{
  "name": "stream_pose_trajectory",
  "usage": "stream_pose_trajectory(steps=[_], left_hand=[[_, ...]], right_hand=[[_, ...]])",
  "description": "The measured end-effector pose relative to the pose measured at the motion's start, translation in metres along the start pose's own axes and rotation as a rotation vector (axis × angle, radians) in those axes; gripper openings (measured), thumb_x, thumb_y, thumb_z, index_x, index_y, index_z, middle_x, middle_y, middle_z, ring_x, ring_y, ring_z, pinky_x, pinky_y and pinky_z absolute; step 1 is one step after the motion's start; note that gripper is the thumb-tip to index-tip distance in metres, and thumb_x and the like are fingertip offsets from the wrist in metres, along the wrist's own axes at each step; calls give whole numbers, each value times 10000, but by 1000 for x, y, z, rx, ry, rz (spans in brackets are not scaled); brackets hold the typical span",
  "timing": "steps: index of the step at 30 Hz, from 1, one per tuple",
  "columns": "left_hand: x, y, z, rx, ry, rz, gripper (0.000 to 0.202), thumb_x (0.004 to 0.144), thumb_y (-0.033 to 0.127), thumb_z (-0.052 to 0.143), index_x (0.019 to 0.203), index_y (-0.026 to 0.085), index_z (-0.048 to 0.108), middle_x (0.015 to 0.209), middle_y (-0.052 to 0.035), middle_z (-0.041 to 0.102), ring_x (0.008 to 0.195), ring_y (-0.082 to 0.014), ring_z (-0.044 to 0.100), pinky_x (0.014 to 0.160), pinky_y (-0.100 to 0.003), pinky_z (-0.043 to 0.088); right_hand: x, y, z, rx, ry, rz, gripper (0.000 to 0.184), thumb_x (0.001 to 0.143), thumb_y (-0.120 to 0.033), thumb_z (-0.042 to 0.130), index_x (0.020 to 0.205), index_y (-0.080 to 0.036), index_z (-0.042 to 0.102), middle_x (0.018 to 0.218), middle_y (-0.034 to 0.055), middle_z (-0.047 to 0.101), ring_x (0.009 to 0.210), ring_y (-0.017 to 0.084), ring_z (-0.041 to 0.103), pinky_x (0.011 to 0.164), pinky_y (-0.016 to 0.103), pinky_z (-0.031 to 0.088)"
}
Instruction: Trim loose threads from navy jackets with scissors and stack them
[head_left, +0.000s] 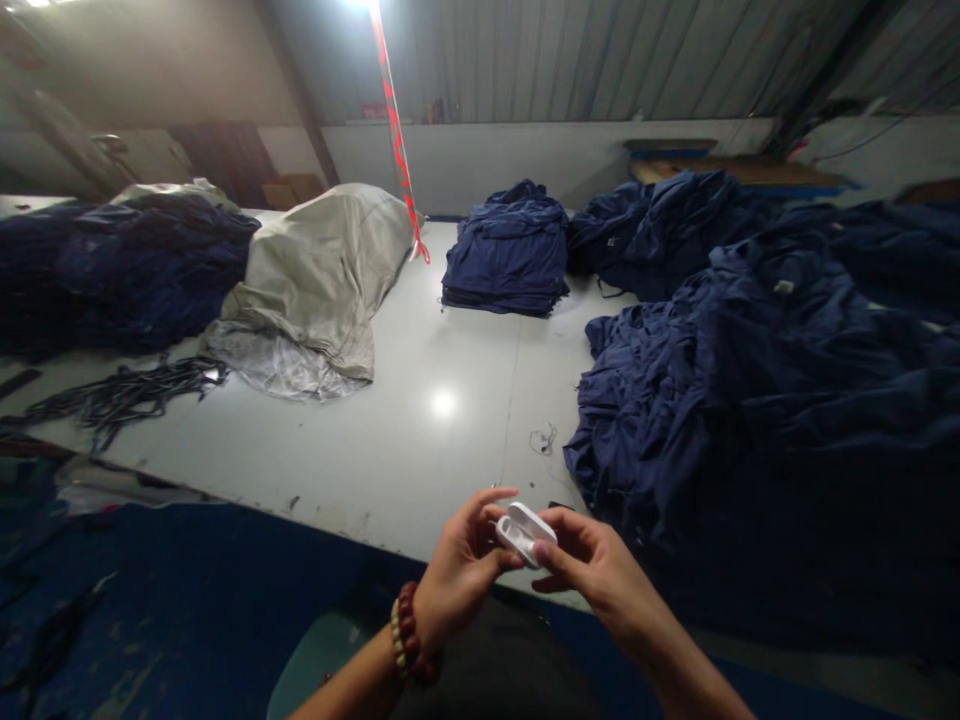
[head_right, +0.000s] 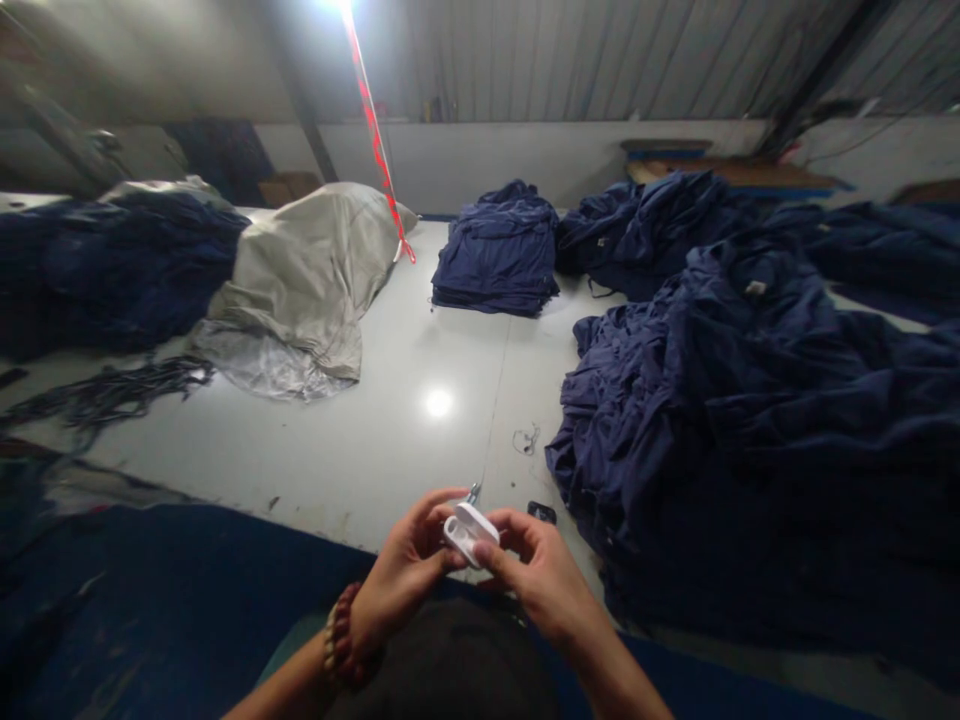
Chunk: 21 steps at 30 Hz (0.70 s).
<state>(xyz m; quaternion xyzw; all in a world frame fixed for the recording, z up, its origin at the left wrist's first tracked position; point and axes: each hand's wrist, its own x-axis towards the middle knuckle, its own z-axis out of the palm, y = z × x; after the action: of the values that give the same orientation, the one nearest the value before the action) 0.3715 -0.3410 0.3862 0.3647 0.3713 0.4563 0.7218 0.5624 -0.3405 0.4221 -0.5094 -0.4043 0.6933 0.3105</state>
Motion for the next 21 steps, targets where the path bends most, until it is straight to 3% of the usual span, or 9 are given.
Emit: stream_pose_trajectory(steps=[2, 5, 8, 11, 14, 17, 19, 21], left_hand=[[7, 14, -13, 69, -35, 2, 546, 777, 242, 898, 1276, 219, 677, 1023, -53, 740, 925, -179, 692, 824, -275, 535], [16, 35, -31, 132, -21, 21, 471, 804, 260, 875, 1234, 211, 692, 1029, -65, 743, 942, -185, 690, 839, -280, 539], [25, 50, -48, 149, 12, 53, 459, 821, 300, 865, 1229, 221, 670, 990, -55, 729, 915, -182, 687, 795, -268, 549], [31, 63, -63, 161, 16, 100, 454, 829, 330, 859, 1219, 225, 653, 962, -47, 701, 894, -180, 685, 777, -266, 565], [38, 73, -76, 166, -26, 130, 446, 858, 346, 837, 1225, 231, 612, 989, -50, 672, 950, -194, 698, 811, -276, 580], [48, 73, -89, 172, -72, 66, 389, 898, 366, 795, 1181, 232, 564, 1034, -51, 651, 936, -182, 700, 791, -270, 582], [56, 62, -101, 205, -100, -19, 375, 895, 387, 787, 1135, 220, 551, 1032, -47, 639, 845, -150, 683, 718, -244, 567], [64, 39, -114, 262, -116, -91, 398, 870, 414, 790, 1114, 203, 557, 1035, -52, 622, 789, -137, 664, 650, -225, 540]], right_hand=[[14, -7, 3, -127, -4, -47, 533, 771, -614, 833, 1072, -181, 758, 965, 84, 759, 871, 221, 718, 718, 319, 636], [31, -15, 17, -291, 275, -268, 547, 760, -554, 864, 1157, -209, 714, 1089, 98, 744, 899, 223, 726, 692, 313, 647], [41, -23, 42, -465, 529, -601, 328, 794, -475, 858, 983, -238, 734, 1133, 99, 738, 986, 240, 728, 787, 347, 660], [45, -33, 68, -627, 592, -755, 161, 880, -411, 784, 807, -268, 765, 1067, 90, 764, 991, 256, 734, 915, 405, 631], [50, -36, 86, -517, 644, -655, 167, 873, -434, 787, 813, -278, 780, 1070, 113, 769, 1033, 296, 722, 955, 448, 610], [67, -27, 89, -184, 644, -455, 346, 883, -557, 744, 1031, -244, 760, 1174, 139, 744, 1093, 302, 702, 911, 429, 624], [84, -10, 87, -17, 529, -263, 530, 867, -638, 726, 1187, -215, 727, 1184, 134, 743, 1038, 279, 721, 871, 413, 633], [105, 18, 84, 58, 361, -69, 605, 815, -681, 757, 1169, -191, 745, 1097, 107, 767, 950, 251, 738, 832, 395, 632]])
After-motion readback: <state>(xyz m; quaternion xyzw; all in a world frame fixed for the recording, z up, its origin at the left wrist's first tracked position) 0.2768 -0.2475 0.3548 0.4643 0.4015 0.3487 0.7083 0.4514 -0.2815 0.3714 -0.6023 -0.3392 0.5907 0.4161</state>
